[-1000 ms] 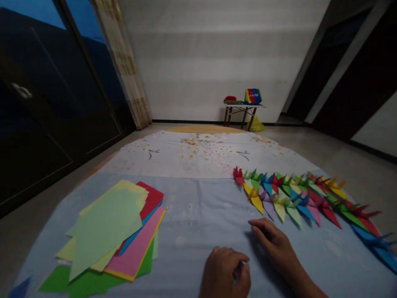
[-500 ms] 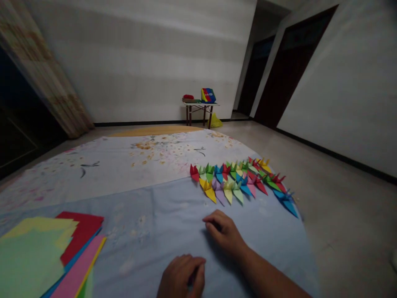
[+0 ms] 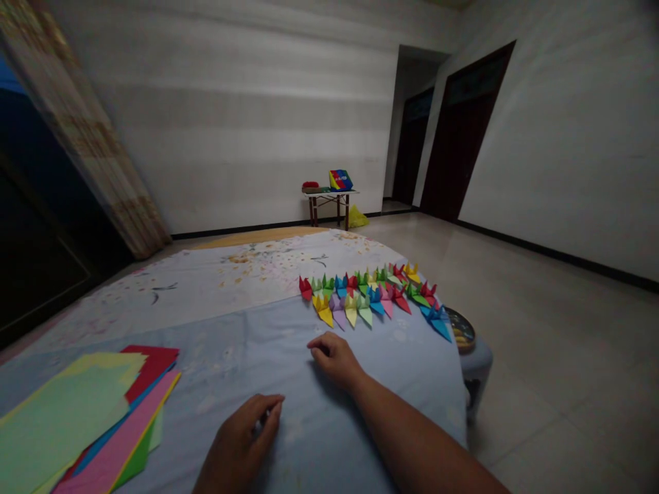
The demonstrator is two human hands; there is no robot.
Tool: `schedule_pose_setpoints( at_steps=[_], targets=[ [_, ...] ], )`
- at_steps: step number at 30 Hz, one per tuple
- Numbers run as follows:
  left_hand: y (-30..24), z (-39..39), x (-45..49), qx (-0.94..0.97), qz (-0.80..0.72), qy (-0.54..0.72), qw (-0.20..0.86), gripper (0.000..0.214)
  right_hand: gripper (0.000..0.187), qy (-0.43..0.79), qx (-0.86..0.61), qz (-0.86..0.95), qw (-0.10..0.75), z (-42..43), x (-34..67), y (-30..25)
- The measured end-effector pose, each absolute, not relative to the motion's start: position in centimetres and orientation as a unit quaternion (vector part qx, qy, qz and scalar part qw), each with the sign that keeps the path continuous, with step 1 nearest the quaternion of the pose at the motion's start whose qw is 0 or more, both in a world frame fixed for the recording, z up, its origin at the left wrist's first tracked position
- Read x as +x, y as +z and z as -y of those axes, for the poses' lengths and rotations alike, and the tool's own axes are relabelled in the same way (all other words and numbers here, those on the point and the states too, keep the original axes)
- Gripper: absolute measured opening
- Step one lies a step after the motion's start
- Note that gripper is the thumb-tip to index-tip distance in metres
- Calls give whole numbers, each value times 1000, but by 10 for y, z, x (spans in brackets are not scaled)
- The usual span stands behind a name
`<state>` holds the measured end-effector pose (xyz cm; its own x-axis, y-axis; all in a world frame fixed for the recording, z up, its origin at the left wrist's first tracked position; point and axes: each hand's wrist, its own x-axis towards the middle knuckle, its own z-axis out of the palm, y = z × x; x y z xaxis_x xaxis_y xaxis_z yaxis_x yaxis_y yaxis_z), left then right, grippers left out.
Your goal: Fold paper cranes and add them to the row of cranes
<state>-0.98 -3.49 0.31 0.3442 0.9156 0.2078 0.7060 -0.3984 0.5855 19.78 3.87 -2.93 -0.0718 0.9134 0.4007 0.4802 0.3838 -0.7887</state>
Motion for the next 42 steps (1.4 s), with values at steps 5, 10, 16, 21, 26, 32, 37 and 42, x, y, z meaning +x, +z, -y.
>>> schedule_pose_setpoints(
  at_steps=[5,10,16,21,26,32,37,42],
  targets=[
    [-3,41,-74,750,-599,262,102,30,19,239,-498,694,461,-40,198,-31],
    [-19,45,-141,756,-613,230,-9,29,19,235,-501,698,455,-41,198,-32],
    [-25,53,-180,748,-630,182,-101,29,19,248,-490,702,453,-38,201,-33],
    [-18,67,-183,708,-678,154,-123,27,23,249,-490,713,436,-40,205,-40],
    [-18,69,-185,674,-715,151,-110,29,26,251,-489,717,429,-43,209,-44],
    [-9,62,-174,663,-736,97,-92,40,26,261,-492,712,427,-41,208,-44],
    [1,53,-168,663,-741,66,-82,37,25,259,-495,713,423,-41,208,-43],
    [15,53,-162,674,-733,59,-66,33,24,260,-493,711,428,-41,208,-42]
  ],
)
